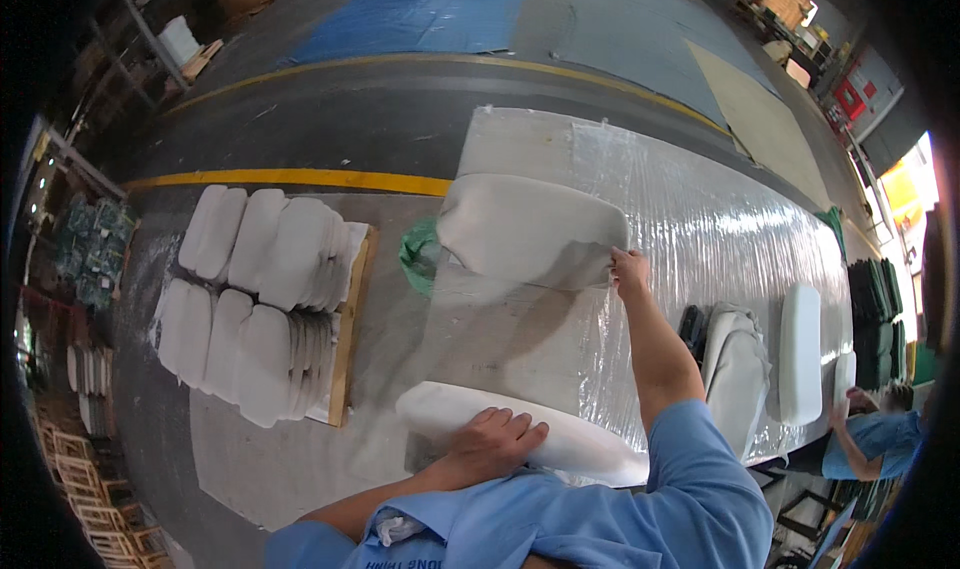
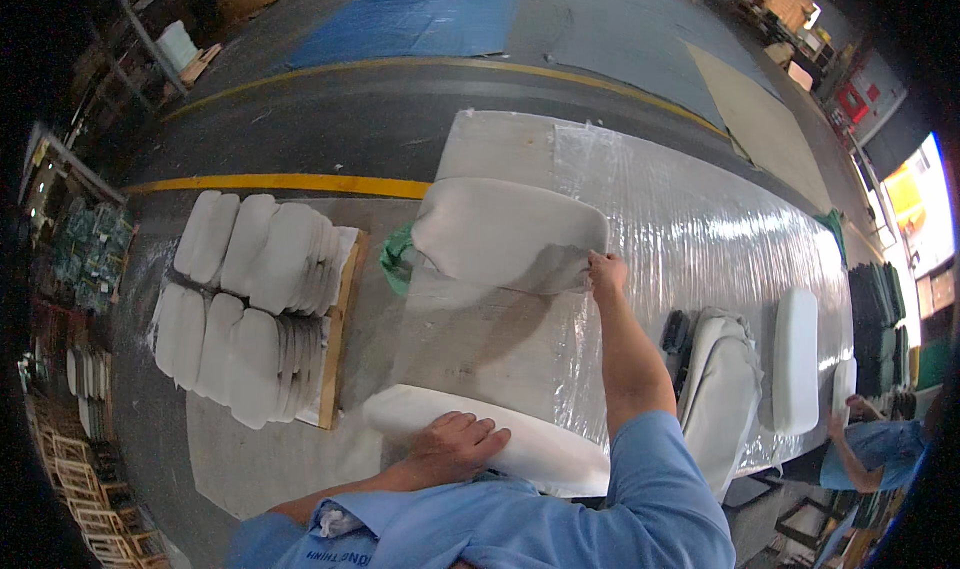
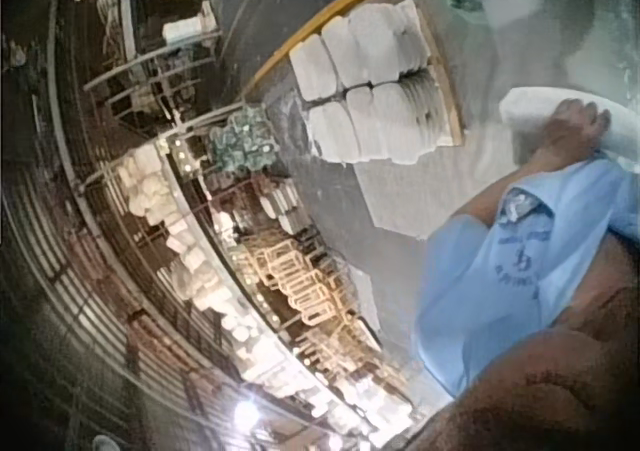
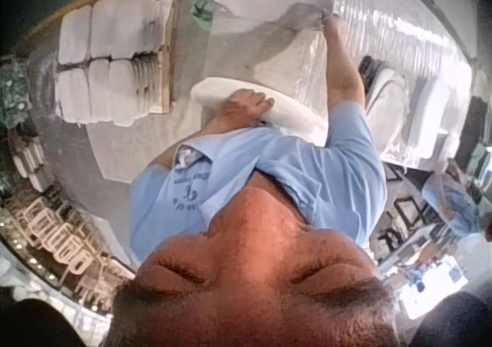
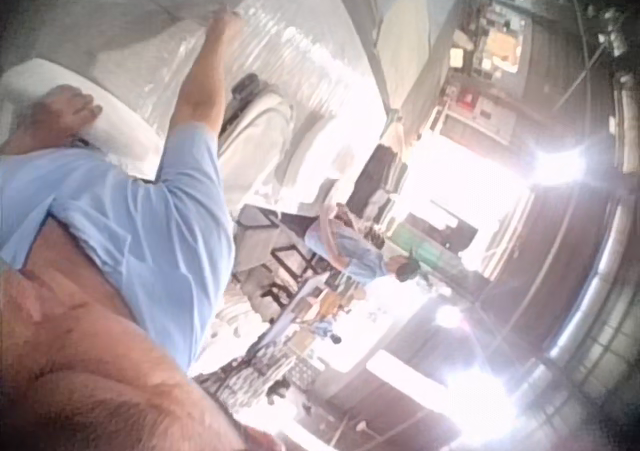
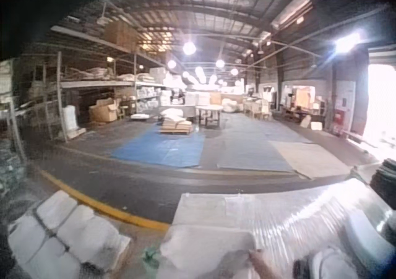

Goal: The person repeatedly picks up a foam cushion and a fabric cover, inserts the foam into the cover, and adjusts the fit. They then place the finished cushion on a nearby stack. The process is repeated for several cushions.

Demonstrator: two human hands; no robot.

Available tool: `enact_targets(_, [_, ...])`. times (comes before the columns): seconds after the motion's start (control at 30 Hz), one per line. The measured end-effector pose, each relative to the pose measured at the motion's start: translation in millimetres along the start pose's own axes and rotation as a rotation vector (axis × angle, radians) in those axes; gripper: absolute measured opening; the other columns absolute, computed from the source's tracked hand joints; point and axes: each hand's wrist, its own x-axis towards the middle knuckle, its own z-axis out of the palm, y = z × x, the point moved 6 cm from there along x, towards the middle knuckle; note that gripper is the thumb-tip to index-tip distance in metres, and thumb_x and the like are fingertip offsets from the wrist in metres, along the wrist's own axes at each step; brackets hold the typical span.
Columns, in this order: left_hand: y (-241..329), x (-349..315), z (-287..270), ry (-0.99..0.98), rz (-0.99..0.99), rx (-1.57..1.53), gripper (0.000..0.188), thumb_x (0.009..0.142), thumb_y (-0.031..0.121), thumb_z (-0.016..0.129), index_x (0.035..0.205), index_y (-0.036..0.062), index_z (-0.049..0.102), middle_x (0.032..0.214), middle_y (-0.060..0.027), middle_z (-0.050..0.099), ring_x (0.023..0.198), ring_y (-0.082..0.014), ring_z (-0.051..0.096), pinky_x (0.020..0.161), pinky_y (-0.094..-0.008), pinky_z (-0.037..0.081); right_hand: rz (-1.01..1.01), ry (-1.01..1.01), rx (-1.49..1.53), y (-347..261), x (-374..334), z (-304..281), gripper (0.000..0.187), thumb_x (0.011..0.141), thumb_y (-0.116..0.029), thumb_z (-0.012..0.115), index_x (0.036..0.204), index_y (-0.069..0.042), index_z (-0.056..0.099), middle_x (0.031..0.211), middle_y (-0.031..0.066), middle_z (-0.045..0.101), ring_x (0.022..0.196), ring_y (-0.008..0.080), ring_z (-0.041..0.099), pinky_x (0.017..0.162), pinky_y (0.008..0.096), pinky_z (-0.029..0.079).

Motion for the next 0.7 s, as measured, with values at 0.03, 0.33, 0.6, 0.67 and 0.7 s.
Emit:
enact_targets(0.03, [2,1,0,-0.006,0.025,-0.014,0.053,0.068,0.019,0.077,0.119,0.0132,0.069,0.111,-0.0071,0.071,0.092,-0.0258,0.071,0.085,-0.0421,0.058,-0.006,-0.005,0.025,-9,1,-11,0.029,0.094,-0.023,0.074,0.11,-0.003,0.064,0.081,0.0041,0.064,0.056,0.0134,0.057,0.047,0.0301,0.045])
enact_targets(0.33, [2,-4,-7,-0.082,-0.167,-0.173,0.05,0.09,0.045,0.074,0.128,0.0123,0.07,0.119,-0.012,0.072,0.11,-0.0326,0.069,0.096,-0.0479,0.054,0.142,-0.406,0.342,-12,-162,-28,0.027,0.099,-0.014,0.063,0.124,-0.004,0.06,0.097,0.0098,0.071,0.066,0.0194,0.069,0.057,0.0337,0.058])
enact_targets(0.6, [2,-6,-1,-0.158,-0.266,-0.221,0.047,0.1,0.049,0.062,0.126,0.0108,0.07,0.122,-0.0159,0.073,0.115,-0.0384,0.067,0.102,-0.0506,0.049,0.222,-0.45,0.737,24,-291,-94,0.033,0.102,-0.026,0.067,0.128,-0.006,0.06,0.095,0.0081,0.073,0.07,0.0201,0.071,0.069,0.038,0.06])
enact_targets(0.67, [0,-3,-1,-0.257,-0.296,-0.278,0.047,0.102,0.049,0.059,0.126,0.0105,0.07,0.121,-0.0163,0.073,0.112,-0.0398,0.068,0.098,-0.05,0.052,0.25,-0.425,0.784,30,-305,-99,0.033,0.102,-0.026,0.067,0.127,-0.005,0.06,0.095,0.0084,0.073,0.07,0.0206,0.071,0.07,0.0381,0.06])
enact_targets(0.7, [-2,3,-4,-0.344,-0.33,-0.337,0.047,0.103,0.049,0.057,0.126,0.0101,0.07,0.121,-0.0166,0.073,0.11,-0.0406,0.069,0.095,-0.0496,0.053,0.264,-0.409,0.808,33,-311,-101,0.033,0.102,-0.025,0.067,0.127,-0.005,0.06,0.095,0.0086,0.073,0.07,0.0208,0.071,0.07,0.0381,0.06])
